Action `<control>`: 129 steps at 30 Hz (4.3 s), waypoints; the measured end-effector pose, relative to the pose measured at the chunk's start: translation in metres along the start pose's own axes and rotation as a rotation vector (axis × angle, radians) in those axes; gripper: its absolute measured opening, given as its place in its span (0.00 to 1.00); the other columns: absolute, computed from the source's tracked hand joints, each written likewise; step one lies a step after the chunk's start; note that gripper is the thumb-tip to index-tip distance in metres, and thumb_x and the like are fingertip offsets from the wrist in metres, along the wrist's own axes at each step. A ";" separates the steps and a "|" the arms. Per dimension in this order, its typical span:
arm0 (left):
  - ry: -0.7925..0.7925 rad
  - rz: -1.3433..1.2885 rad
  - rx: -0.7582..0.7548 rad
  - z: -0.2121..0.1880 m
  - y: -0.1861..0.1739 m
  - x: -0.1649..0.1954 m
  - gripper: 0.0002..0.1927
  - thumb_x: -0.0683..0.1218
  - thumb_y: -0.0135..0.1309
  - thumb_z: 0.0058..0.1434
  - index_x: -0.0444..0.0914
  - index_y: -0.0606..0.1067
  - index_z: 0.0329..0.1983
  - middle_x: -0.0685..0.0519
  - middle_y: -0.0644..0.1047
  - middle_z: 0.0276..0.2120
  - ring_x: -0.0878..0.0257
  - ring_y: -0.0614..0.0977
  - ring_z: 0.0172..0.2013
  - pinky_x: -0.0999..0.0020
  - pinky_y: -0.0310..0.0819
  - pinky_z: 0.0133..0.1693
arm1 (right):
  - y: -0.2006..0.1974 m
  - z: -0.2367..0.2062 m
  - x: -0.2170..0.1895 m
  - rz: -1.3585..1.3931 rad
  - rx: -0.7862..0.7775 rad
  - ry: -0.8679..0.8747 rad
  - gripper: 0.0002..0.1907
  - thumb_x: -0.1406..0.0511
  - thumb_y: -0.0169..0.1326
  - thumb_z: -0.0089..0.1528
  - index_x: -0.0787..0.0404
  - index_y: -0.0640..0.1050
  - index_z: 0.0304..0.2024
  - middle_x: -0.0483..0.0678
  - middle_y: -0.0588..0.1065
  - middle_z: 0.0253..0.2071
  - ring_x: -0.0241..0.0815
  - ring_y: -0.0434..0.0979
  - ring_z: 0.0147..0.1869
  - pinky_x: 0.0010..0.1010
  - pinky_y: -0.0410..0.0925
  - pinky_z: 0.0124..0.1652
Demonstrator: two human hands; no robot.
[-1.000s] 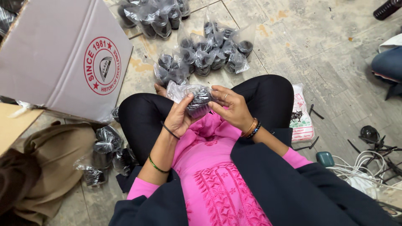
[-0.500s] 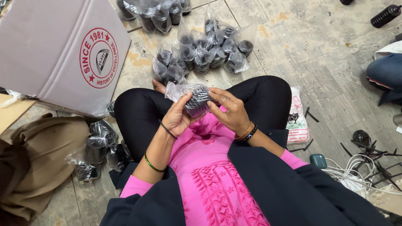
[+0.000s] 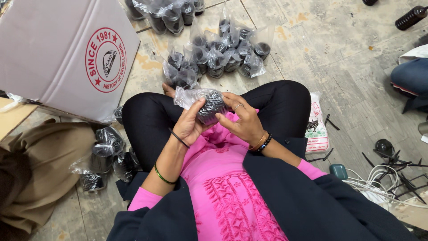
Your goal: The person sits on the floor and packs dark plastic bottles one at a time into clear plastic bags, twisting the bag closed around each item and placing the bagged item in a pile on the floor beside a cardboard box.
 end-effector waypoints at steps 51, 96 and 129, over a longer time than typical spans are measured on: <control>0.208 0.080 0.093 -0.002 -0.006 0.005 0.16 0.45 0.51 0.70 0.37 0.70 0.59 0.51 0.78 0.48 0.63 0.81 0.47 0.66 0.79 0.46 | 0.019 -0.017 0.000 -0.066 -0.046 -0.059 0.39 0.64 0.68 0.58 0.63 0.65 0.67 0.63 0.66 0.67 0.59 0.70 0.71 0.42 0.68 0.65; 0.006 0.055 0.135 -0.012 -0.016 -0.012 0.16 0.49 0.55 0.67 0.37 0.76 0.55 0.54 0.81 0.43 0.66 0.84 0.39 0.67 0.82 0.40 | 0.016 -0.014 0.003 0.029 -0.136 -0.065 0.24 0.72 0.58 0.62 0.71 0.72 0.61 0.60 0.73 0.61 0.50 0.80 0.59 0.32 0.75 0.56; -0.203 -0.055 -0.001 -0.012 -0.021 -0.031 0.21 0.57 0.52 0.67 0.44 0.74 0.58 0.54 0.82 0.45 0.61 0.85 0.43 0.64 0.81 0.38 | 0.003 -0.012 -0.008 -0.011 -0.066 -0.192 0.17 0.72 0.64 0.61 0.67 0.79 0.52 0.60 0.76 0.57 0.54 0.81 0.59 0.36 0.76 0.56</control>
Point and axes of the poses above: each hand's wrist, its own z-axis towards the middle knuckle, its own y-axis out of the palm, x = y × z, the point moved 9 cm from there along z, towards the middle knuckle
